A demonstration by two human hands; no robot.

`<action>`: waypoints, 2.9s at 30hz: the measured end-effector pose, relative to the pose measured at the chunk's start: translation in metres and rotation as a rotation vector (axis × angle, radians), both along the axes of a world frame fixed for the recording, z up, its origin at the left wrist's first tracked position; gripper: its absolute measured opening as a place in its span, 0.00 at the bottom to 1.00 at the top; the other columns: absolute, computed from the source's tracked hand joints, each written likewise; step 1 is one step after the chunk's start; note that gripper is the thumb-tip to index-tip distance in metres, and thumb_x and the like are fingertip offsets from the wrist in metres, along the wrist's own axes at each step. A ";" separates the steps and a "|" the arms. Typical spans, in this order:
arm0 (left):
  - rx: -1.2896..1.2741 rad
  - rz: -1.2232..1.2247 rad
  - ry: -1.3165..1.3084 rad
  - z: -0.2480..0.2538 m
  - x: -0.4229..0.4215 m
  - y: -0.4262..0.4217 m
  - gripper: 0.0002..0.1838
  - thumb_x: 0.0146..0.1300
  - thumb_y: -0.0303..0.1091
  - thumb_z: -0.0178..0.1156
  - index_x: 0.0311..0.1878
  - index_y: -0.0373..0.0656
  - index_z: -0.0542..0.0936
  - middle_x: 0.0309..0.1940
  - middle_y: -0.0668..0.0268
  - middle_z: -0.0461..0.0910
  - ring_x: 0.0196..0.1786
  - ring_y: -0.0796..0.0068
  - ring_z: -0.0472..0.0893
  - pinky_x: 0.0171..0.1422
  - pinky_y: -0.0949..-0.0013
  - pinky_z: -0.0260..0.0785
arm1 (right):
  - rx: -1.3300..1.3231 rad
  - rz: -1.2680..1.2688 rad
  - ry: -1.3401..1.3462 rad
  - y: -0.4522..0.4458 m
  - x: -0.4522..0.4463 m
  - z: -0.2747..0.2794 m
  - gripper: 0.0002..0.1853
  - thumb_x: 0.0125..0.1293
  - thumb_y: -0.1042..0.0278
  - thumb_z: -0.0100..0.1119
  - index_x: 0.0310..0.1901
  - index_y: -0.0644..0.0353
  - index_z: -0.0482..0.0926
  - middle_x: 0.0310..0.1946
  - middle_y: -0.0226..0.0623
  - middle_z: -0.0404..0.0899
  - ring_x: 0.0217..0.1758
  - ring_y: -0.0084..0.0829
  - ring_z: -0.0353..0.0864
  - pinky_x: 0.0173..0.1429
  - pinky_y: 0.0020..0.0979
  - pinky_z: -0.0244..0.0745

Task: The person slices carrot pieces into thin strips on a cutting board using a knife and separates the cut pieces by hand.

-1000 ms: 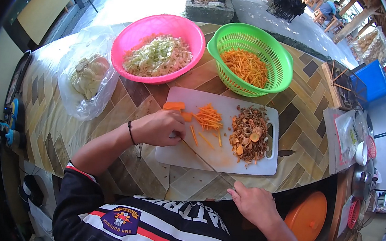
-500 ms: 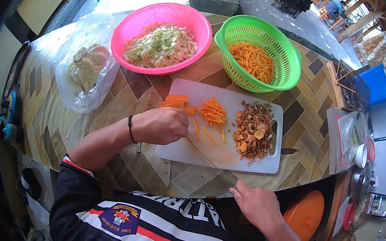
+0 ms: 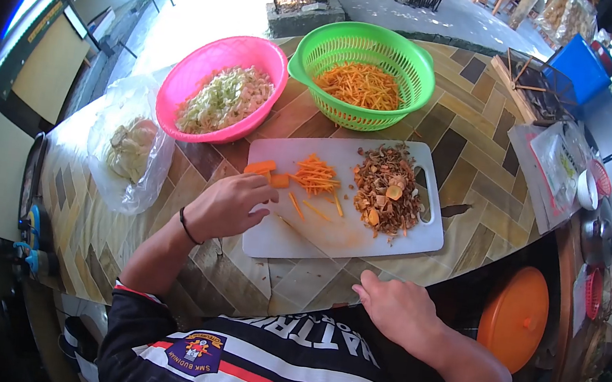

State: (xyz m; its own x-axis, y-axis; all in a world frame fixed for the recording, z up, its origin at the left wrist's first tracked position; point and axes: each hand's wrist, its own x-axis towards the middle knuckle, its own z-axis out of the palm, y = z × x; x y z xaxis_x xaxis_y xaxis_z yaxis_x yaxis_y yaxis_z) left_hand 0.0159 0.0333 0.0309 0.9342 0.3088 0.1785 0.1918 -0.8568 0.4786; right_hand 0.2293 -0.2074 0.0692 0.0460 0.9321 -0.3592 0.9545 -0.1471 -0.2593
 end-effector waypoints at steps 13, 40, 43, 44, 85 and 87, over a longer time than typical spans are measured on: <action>0.255 0.138 0.017 -0.022 -0.016 -0.063 0.21 0.48 0.25 0.63 0.49 0.39 0.80 0.46 0.66 0.77 0.49 0.66 0.78 0.51 0.63 0.72 | -0.078 -0.014 0.110 0.007 -0.002 0.013 0.15 0.75 0.56 0.46 0.41 0.61 0.72 0.24 0.49 0.81 0.32 0.54 0.84 0.39 0.52 0.78; 0.290 0.168 -0.048 -0.033 -0.015 -0.060 0.22 0.49 0.29 0.63 0.51 0.42 0.79 0.47 0.66 0.76 0.49 0.68 0.76 0.50 0.63 0.68 | -0.022 -0.108 0.072 -0.012 0.015 0.015 0.14 0.72 0.53 0.50 0.37 0.55 0.74 0.20 0.47 0.79 0.29 0.53 0.82 0.33 0.51 0.76; 0.256 0.189 -0.104 -0.037 -0.013 -0.055 0.18 0.51 0.28 0.63 0.49 0.45 0.81 0.44 0.67 0.77 0.48 0.68 0.78 0.50 0.63 0.68 | 0.033 -0.128 0.169 -0.017 0.025 0.003 0.15 0.72 0.52 0.51 0.35 0.56 0.75 0.20 0.47 0.78 0.28 0.54 0.81 0.33 0.51 0.75; 0.237 0.203 -0.109 -0.036 -0.012 -0.055 0.17 0.52 0.28 0.64 0.48 0.46 0.82 0.43 0.68 0.78 0.48 0.67 0.78 0.51 0.63 0.68 | 0.049 -0.148 0.219 -0.018 0.028 -0.001 0.16 0.72 0.52 0.52 0.35 0.57 0.75 0.20 0.47 0.77 0.28 0.54 0.80 0.33 0.51 0.74; -0.051 -0.018 -0.092 -0.032 0.021 -0.026 0.10 0.56 0.29 0.64 0.43 0.45 0.81 0.35 0.64 0.79 0.43 0.60 0.79 0.48 0.61 0.74 | -0.072 -0.076 0.056 -0.027 0.037 0.044 0.18 0.72 0.50 0.51 0.34 0.57 0.77 0.15 0.47 0.76 0.23 0.54 0.80 0.29 0.50 0.77; -0.047 -0.062 -0.105 -0.030 0.022 -0.022 0.09 0.56 0.29 0.65 0.41 0.44 0.82 0.34 0.64 0.79 0.42 0.60 0.80 0.47 0.60 0.74 | -0.096 -0.066 0.040 -0.023 0.034 0.049 0.18 0.73 0.50 0.51 0.35 0.57 0.77 0.15 0.47 0.77 0.23 0.54 0.80 0.29 0.50 0.77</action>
State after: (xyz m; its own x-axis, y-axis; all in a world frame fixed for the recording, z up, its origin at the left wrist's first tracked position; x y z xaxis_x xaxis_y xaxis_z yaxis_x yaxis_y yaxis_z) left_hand 0.0381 0.0114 0.0004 0.9288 0.2613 0.2629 0.0859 -0.8417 0.5331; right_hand 0.2634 -0.2305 0.1183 0.0903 0.8887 -0.4496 0.9311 -0.2355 -0.2785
